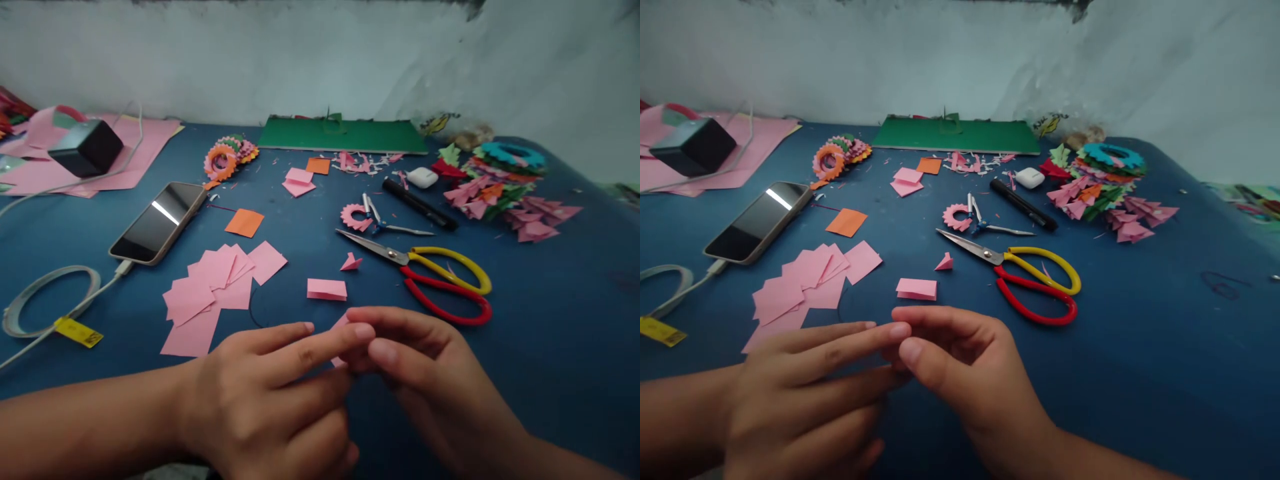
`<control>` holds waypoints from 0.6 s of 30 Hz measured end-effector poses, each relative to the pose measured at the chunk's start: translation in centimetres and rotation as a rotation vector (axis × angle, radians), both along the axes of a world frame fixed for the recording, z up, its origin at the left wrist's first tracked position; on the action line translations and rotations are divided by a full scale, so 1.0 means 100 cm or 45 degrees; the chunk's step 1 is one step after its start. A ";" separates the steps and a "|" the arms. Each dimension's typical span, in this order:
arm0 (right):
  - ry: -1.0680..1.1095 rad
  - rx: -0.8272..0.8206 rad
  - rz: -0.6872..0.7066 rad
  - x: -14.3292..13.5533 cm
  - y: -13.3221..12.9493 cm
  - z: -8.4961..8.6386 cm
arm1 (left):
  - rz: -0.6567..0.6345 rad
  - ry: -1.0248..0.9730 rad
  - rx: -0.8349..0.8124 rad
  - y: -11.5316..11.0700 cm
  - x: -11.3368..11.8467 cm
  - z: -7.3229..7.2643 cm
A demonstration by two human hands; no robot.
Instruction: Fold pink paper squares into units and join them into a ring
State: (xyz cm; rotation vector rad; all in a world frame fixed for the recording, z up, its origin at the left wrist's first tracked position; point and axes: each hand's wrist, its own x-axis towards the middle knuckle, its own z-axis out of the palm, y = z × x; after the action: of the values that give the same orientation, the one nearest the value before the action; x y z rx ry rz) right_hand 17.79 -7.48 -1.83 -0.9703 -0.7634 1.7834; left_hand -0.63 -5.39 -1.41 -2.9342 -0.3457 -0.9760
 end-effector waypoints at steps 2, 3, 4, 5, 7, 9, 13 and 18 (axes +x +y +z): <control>-0.021 0.023 -0.018 0.000 0.000 -0.002 | 0.009 -0.056 0.015 0.004 0.003 -0.007; -0.036 0.036 -0.025 0.001 0.000 -0.003 | 0.028 -0.066 -0.002 0.004 0.003 -0.009; -0.052 0.047 -0.027 0.001 0.000 -0.004 | 0.048 -0.058 -0.030 0.003 0.004 -0.009; -0.067 0.052 -0.026 0.000 0.000 -0.004 | 0.049 -0.046 -0.051 0.002 0.004 -0.008; -0.094 0.058 -0.031 -0.001 -0.001 -0.005 | 0.068 -0.039 -0.110 -0.003 0.004 -0.005; -0.108 0.072 -0.043 -0.002 -0.001 -0.005 | 0.102 -0.030 -0.211 -0.007 0.004 -0.002; -0.080 0.088 -0.019 -0.004 0.000 -0.003 | 0.039 -0.062 -0.381 -0.005 0.004 0.002; -0.159 0.133 -0.002 -0.002 0.000 0.000 | -0.106 -0.206 -0.520 0.000 -0.001 -0.003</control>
State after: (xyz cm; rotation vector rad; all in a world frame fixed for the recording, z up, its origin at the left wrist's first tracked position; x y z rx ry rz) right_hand 17.58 -7.49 -1.83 -1.0192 -0.9243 1.6757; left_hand -0.70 -5.37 -1.68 -3.2574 -0.4849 -1.2995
